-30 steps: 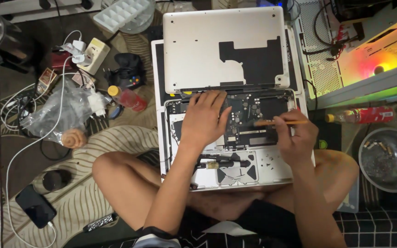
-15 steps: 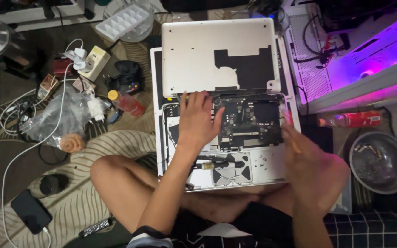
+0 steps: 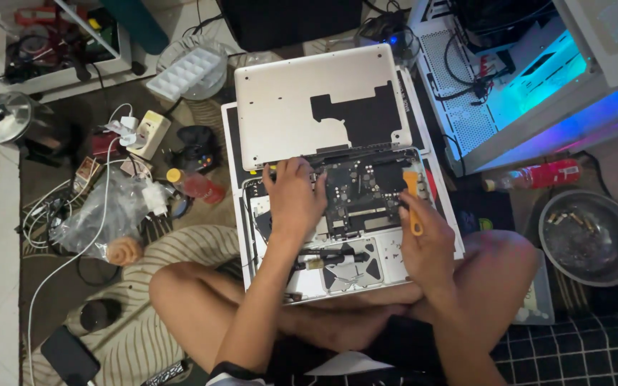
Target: Removing the motherboard from a laptop chassis using a screwdriver and a pry tool.
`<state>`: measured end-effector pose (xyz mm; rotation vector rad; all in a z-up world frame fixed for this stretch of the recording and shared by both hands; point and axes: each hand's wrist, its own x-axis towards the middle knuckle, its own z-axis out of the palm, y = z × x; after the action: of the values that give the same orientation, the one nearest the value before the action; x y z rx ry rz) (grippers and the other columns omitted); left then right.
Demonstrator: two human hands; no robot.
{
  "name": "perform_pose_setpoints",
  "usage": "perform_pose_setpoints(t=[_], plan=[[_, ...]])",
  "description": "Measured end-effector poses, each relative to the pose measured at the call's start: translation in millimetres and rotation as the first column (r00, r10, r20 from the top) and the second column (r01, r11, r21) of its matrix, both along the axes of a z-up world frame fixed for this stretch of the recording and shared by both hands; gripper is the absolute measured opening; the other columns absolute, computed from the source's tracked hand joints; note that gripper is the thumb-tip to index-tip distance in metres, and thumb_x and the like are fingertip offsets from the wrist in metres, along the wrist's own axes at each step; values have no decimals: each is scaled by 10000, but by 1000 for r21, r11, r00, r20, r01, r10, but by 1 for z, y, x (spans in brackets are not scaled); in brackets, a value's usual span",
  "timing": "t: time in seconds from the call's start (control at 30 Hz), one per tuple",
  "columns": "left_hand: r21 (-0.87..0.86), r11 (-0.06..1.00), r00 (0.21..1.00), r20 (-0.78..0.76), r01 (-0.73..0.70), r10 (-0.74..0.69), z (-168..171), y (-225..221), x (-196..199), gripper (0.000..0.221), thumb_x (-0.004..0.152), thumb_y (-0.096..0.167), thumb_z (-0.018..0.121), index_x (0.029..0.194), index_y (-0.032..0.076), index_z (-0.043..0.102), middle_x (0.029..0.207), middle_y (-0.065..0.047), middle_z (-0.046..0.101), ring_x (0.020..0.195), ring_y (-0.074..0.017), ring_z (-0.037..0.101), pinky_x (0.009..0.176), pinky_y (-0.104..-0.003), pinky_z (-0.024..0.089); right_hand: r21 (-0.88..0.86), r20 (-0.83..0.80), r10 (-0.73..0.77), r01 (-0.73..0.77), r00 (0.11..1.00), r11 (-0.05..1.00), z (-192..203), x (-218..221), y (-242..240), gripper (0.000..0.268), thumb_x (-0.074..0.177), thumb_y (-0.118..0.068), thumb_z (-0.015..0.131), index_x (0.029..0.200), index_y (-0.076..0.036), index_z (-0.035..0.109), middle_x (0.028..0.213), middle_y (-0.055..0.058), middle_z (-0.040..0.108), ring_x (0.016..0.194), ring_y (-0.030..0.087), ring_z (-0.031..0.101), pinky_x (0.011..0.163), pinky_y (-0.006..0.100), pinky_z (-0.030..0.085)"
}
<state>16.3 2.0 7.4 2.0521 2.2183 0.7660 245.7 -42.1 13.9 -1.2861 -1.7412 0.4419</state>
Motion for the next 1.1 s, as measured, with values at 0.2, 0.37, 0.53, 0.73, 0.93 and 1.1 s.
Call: perform_pose_setpoints(t=[0.2, 0.37, 0.53, 0.73, 0.93, 1.1], plan=[[-13, 999, 989, 141, -48, 49, 9, 0, 6, 256, 910, 241, 728, 960, -11, 724, 992, -84, 618, 1088, -311, 593, 1117, -698, 212, -121, -75, -97, 87, 993, 989, 10, -12, 0, 256, 1051, -4, 605, 1301, 13, 659, 1261, 240, 686, 1214, 426, 645, 1042, 526, 502], [16, 997, 967, 245, -72, 66, 25, -5, 12, 231, 928, 252, 715, 957, 23, 703, 983, -70, 620, 1073, -294, 609, 1101, -645, 224, -203, -111, -145, 120, 983, 972, 16, -13, 0, 258, 1074, -49, 583, 1319, -14, 654, 1268, 225, 675, 1247, 433, 619, 1051, 549, 489], [8, 998, 860, 509, -59, 47, 54, -11, 21, 236, 960, 252, 692, 998, 19, 676, 954, -98, 639, 1012, -316, 632, 1005, -543, 361, -288, -221, -189, 121, 957, 950, 4, -5, 5, 252, 1091, -106, 583, 1325, -42, 649, 1268, 224, 653, 1257, 449, 603, 1046, 551, 483], [-82, 996, 633, 773, 36, 41, 78, -17, 27, 364, 959, 251, 694, 1118, -63, 599, 883, -237, 715, 792, -368, 753, 591, -429, 588, -309, -230, -198, 121, 953, 943, 7, -6, 5, 242, 1092, -115, 583, 1307, -55, 677, 1253, 224, 660, 1257, 461, 600, 1031, 552, 479], [-65, 996, 534, 841, -68, 91, 67, -15, 28, 255, 985, 186, 665, 1115, -28, 619, 853, -199, 735, 725, -278, 747, 579, -386, 560, -204, -227, -178, 132, 958, 970, 3, -1, 8, 215, 1072, -106, 621, 1258, -73, 722, 1174, 216, 716, 1117, 386, 695, 883, 446, 567], [-21, 965, 447, 883, -261, 140, 47, -12, 22, 135, 955, 151, 697, 1048, 60, 660, 863, -131, 769, 724, -160, 680, 626, -306, 531, -127, -349, -163, 126, 923, 984, -6, 8, 11, 234, 1107, -189, 579, 1274, -65, 684, 1216, 197, 702, 1077, 323, 704, 854, 417, 573]])
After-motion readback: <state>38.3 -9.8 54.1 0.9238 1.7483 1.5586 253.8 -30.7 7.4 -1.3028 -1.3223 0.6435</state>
